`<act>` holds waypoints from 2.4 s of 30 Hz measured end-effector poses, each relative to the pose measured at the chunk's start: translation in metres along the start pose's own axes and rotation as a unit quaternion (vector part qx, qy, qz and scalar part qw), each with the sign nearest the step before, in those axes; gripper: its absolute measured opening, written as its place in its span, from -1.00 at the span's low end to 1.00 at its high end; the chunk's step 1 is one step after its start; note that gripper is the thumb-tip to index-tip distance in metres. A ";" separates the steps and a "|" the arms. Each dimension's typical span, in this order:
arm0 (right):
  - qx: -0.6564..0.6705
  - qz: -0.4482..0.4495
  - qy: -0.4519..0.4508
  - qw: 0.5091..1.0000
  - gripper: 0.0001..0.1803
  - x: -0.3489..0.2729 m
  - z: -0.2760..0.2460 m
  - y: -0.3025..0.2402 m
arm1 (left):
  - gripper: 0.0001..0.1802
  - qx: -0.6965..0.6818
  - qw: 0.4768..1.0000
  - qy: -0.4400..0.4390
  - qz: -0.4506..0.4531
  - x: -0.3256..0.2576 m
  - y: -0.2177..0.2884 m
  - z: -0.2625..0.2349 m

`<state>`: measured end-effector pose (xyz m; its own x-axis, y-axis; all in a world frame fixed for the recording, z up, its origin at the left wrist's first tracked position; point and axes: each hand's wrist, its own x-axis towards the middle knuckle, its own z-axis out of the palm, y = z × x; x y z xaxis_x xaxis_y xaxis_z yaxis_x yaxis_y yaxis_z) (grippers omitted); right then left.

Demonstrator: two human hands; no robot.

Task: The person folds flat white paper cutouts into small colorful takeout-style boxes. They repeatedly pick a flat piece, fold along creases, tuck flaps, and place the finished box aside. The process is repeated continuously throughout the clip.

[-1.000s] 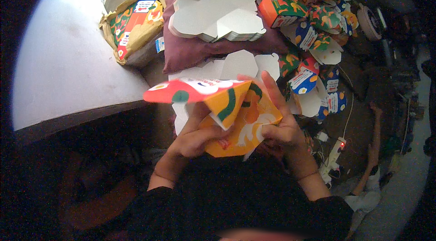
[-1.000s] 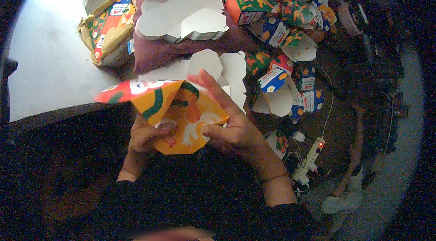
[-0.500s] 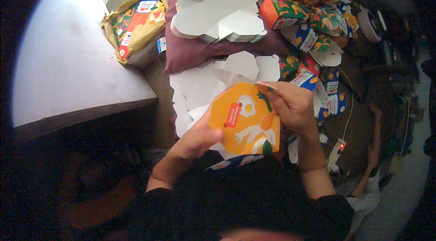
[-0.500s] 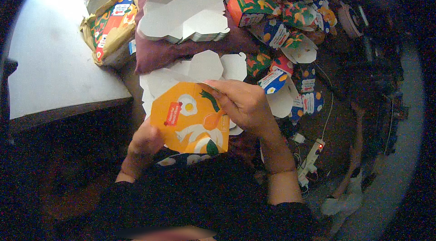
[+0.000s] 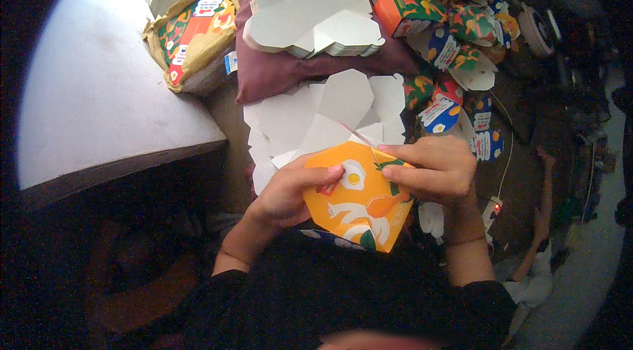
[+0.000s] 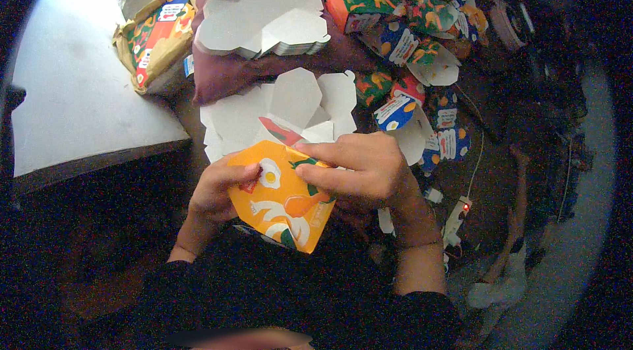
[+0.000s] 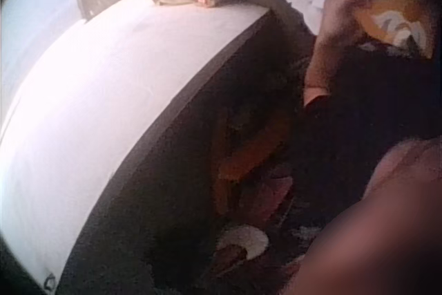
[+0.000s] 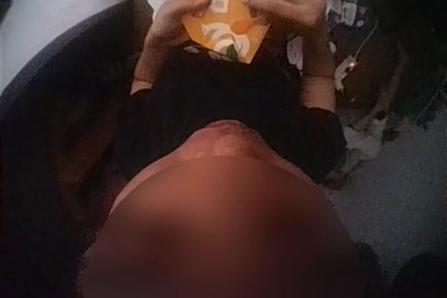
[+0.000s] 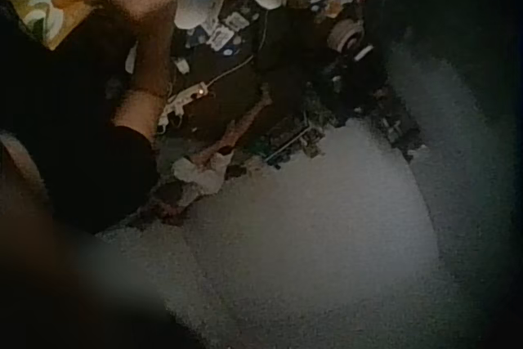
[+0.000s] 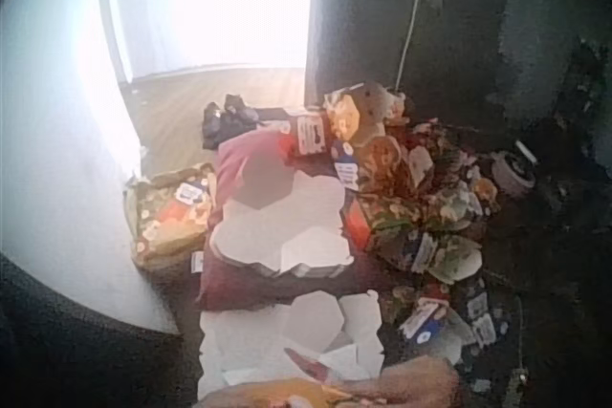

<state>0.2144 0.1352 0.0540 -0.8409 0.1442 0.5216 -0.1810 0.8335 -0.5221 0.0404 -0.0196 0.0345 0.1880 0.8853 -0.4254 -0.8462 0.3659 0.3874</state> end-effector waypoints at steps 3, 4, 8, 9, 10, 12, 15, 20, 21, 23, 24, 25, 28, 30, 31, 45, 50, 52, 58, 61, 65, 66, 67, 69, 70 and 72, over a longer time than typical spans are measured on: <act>-0.027 -0.008 -0.022 0.999 -0.75 -0.001 0.004 -0.002 | -0.70 0.004 0.998 0.058 0.018 0.000 -0.001 -0.002; -0.042 -0.001 -0.044 0.998 -0.73 -0.001 0.006 -0.003 | -0.70 0.020 0.998 0.057 0.028 0.000 -0.001 -0.003; 0.134 0.184 -0.042 0.973 -0.59 -0.012 0.013 -0.012 | -0.65 0.081 0.995 0.039 0.041 -0.006 0.002 -0.004; 0.229 0.270 -0.029 0.935 -0.62 -0.014 0.016 -0.013 | -0.64 0.102 0.993 0.040 0.038 -0.007 0.001 -0.003; 0.316 0.350 -0.007 0.882 -0.65 -0.017 0.019 -0.013 | -0.59 0.099 0.994 0.022 0.038 -0.007 0.000 -0.002; 0.408 0.393 0.066 0.821 -0.57 -0.021 0.030 -0.015 | -0.48 0.101 0.994 -0.003 0.047 -0.005 -0.005 0.001; 0.459 0.427 0.148 0.765 -0.42 -0.027 0.040 -0.023 | -0.33 0.116 0.990 0.008 0.081 0.007 -0.009 -0.001; 0.359 0.240 0.173 0.885 -0.23 -0.027 0.044 -0.026 | 0.04 -0.300 0.917 -0.251 0.077 0.031 -0.018 -0.022; 0.363 0.236 0.170 0.885 -0.20 -0.027 0.043 -0.025 | 0.02 -0.167 0.969 -0.162 0.081 0.032 -0.021 -0.027; 0.380 0.267 0.167 0.870 -0.23 -0.026 0.041 -0.022 | -0.02 0.034 0.996 0.066 0.056 0.030 -0.028 -0.036; 0.393 0.301 0.168 0.853 -0.30 -0.025 0.040 -0.020 | -0.01 0.080 0.990 0.082 0.082 0.031 -0.029 -0.041; 0.402 0.320 0.150 0.845 -0.36 -0.025 0.039 -0.018 | 0.01 0.075 0.989 0.058 0.115 0.031 -0.029 -0.045; 0.282 0.206 0.029 0.936 -0.52 -0.024 0.035 -0.008 | 0.05 -0.110 0.982 -0.047 0.146 0.033 -0.026 -0.049; 0.238 0.182 -0.001 0.954 -0.77 -0.023 0.035 -0.006 | 0.08 -0.193 0.958 -0.127 0.172 0.035 -0.023 -0.045; 0.196 0.166 0.002 0.966 -0.77 -0.023 0.035 -0.004 | 0.10 -0.228 0.942 -0.167 0.183 0.034 -0.022 -0.043; 0.102 0.166 0.085 0.977 -0.75 -0.015 0.035 -0.004 | 0.14 0.104 0.971 -0.089 0.194 -0.004 -0.004 -0.016; 0.158 0.279 0.117 0.940 -0.77 -0.016 0.046 -0.008 | -0.47 0.262 0.953 0.099 0.114 -0.016 -0.004 0.020; 0.162 0.300 0.132 0.931 -0.78 -0.017 0.051 -0.009 | -0.49 0.253 0.951 0.166 0.060 -0.014 -0.002 0.029; 0.115 0.287 0.160 0.938 -0.78 -0.026 0.056 -0.006 | -0.48 0.178 0.961 0.190 0.093 -0.007 -0.001 0.028; 0.147 0.298 0.139 0.933 -0.74 -0.030 0.055 -0.001 | -0.43 0.149 0.971 0.182 0.054 -0.010 0.000 0.020; 0.297 0.299 0.143 0.895 -0.34 -0.031 0.049 0.005 | -0.36 0.122 0.972 0.192 0.061 -0.006 -0.002 0.009; 0.328 0.315 0.196 0.869 -0.22 -0.029 0.050 0.007 | -0.36 0.123 0.978 0.160 0.054 -0.005 -0.002 0.006; 0.347 0.322 0.201 0.858 -0.09 -0.027 0.050 0.007 | -0.36 0.123 0.983 0.126 0.047 -0.003 -0.003 0.003; 0.425 0.263 0.118 0.858 0.20 -0.021 0.051 0.008 | -0.34 0.178 0.975 0.111 0.071 0.000 -0.006 0.000; 0.520 0.287 0.133 0.794 0.19 -0.020 0.055 0.000 | -0.33 0.231 0.959 0.131 0.102 0.002 -0.009 -0.001; 0.680 0.325 0.145 0.641 0.17 -0.017 0.060 -0.011 | -0.28 0.153 0.963 0.068 0.209 0.002 -0.015 0.001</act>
<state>0.2006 0.0919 0.0103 -0.8700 0.4819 -0.1044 -0.2826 -0.6609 -0.6952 0.0542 -0.0229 0.0283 -0.2228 0.9352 -0.2751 -0.6432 0.0710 0.7624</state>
